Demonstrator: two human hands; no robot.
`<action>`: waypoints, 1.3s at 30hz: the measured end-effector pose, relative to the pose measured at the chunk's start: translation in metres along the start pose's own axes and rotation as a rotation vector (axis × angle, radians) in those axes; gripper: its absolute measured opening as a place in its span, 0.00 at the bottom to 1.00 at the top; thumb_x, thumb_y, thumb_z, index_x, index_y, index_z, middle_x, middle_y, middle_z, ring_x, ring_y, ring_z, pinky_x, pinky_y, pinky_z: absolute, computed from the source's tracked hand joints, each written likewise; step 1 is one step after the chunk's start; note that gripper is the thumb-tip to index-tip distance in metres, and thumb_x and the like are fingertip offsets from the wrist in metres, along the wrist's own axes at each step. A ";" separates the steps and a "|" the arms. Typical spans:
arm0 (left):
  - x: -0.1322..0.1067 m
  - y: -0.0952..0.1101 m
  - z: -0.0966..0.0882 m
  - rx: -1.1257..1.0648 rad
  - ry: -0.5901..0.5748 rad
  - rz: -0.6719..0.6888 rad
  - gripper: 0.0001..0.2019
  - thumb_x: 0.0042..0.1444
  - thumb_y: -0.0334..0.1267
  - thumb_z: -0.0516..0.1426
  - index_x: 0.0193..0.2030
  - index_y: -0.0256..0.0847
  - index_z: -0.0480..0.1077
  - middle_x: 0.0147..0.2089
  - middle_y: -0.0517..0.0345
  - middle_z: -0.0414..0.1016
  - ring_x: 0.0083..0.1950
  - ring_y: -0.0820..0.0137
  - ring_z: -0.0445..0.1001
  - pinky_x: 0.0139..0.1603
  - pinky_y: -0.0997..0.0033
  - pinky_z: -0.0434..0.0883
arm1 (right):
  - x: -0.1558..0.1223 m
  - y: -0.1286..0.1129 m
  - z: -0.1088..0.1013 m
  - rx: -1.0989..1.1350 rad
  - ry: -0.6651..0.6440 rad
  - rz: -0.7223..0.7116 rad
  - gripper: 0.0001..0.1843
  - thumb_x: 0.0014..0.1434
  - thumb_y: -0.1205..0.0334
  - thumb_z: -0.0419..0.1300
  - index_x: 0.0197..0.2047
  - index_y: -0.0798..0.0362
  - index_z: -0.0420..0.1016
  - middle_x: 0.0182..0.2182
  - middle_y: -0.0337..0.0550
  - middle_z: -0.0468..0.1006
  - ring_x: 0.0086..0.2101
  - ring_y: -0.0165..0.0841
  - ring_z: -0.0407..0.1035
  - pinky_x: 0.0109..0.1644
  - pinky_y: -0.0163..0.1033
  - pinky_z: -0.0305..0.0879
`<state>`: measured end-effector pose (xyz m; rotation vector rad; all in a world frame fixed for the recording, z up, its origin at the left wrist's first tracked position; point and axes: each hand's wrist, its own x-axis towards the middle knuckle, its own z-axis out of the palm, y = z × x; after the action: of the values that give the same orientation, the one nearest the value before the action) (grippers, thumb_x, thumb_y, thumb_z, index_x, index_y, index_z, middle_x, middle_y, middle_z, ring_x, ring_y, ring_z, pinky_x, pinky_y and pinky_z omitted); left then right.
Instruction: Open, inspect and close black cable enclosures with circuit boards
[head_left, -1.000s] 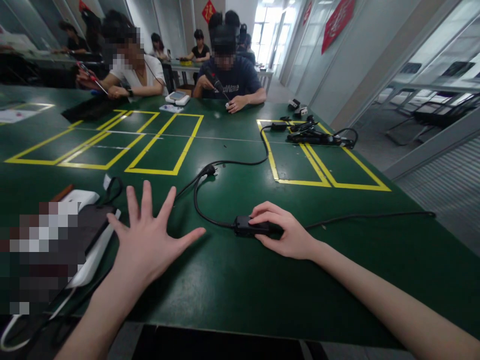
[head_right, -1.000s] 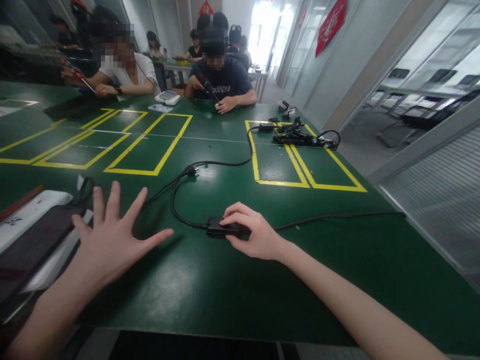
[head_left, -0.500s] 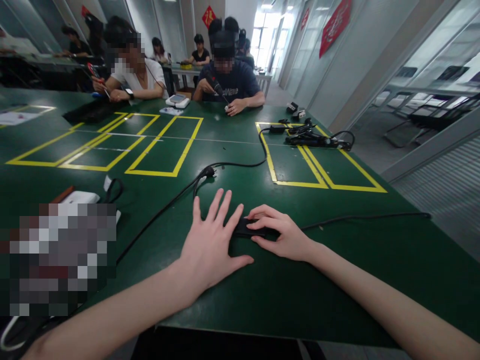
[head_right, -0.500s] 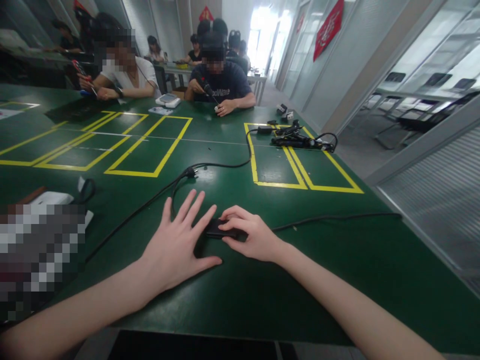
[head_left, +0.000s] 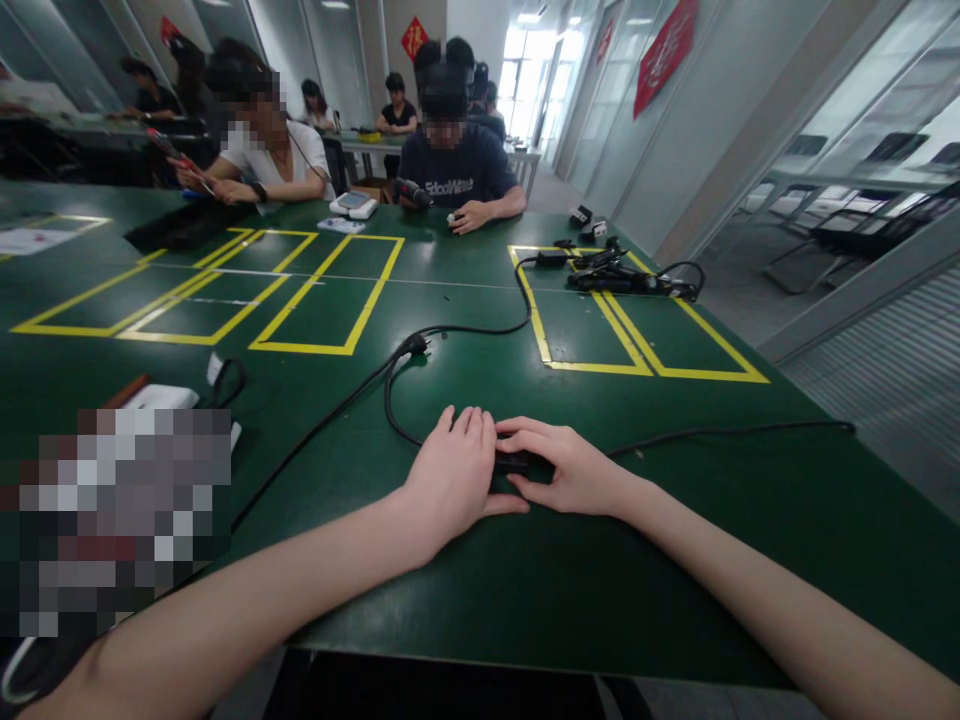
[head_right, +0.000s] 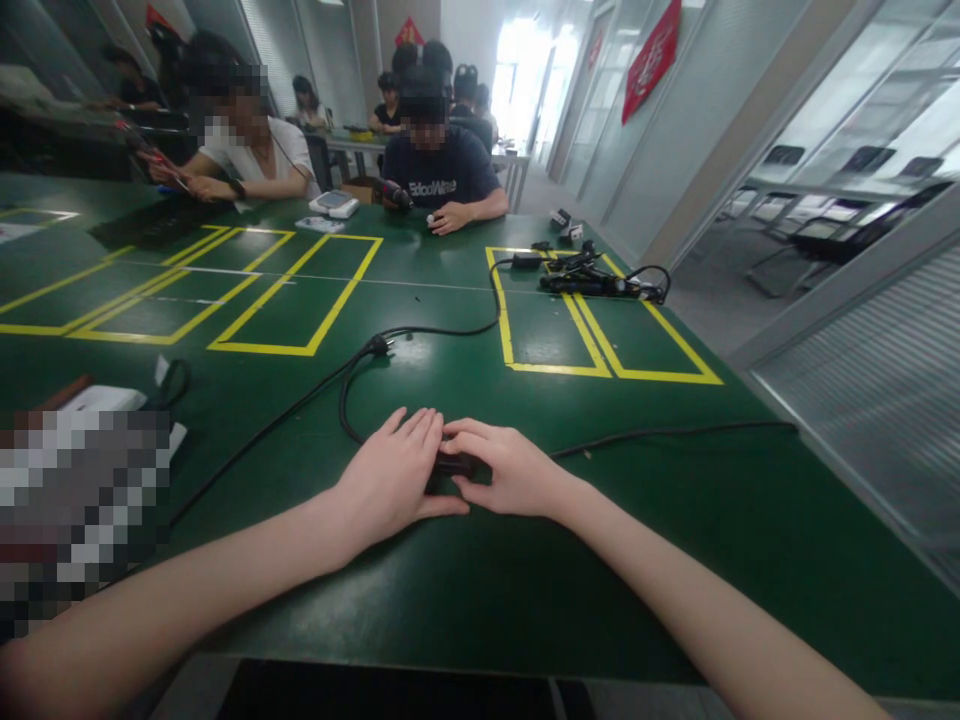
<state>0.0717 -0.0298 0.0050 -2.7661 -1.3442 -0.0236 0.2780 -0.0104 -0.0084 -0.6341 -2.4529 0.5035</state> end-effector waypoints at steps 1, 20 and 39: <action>0.002 -0.004 0.002 -0.016 0.012 0.022 0.48 0.60 0.70 0.57 0.67 0.23 0.68 0.68 0.26 0.70 0.70 0.46 0.71 0.73 0.50 0.64 | 0.000 0.000 0.000 -0.036 0.008 -0.017 0.18 0.61 0.70 0.61 0.55 0.52 0.72 0.55 0.56 0.79 0.53 0.41 0.78 0.54 0.45 0.77; 0.000 -0.036 -0.020 -0.252 -0.054 0.172 0.20 0.62 0.53 0.66 0.45 0.39 0.68 0.42 0.51 0.80 0.43 0.57 0.81 0.42 0.64 0.73 | 0.000 -0.001 0.000 -0.616 -0.134 -0.004 0.16 0.69 0.61 0.55 0.56 0.60 0.71 0.39 0.52 0.82 0.36 0.40 0.76 0.39 0.42 0.64; 0.004 -0.038 -0.023 -0.299 -0.165 0.216 0.07 0.67 0.41 0.59 0.45 0.39 0.69 0.44 0.50 0.82 0.44 0.55 0.83 0.39 0.64 0.72 | -0.001 -0.006 -0.001 -0.586 -0.076 -0.050 0.17 0.74 0.55 0.52 0.51 0.59 0.74 0.36 0.49 0.79 0.33 0.37 0.73 0.37 0.41 0.62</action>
<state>0.0441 -0.0049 0.0301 -3.2159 -1.1474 0.0170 0.2774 -0.0149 -0.0048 -0.7847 -2.6861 -0.2341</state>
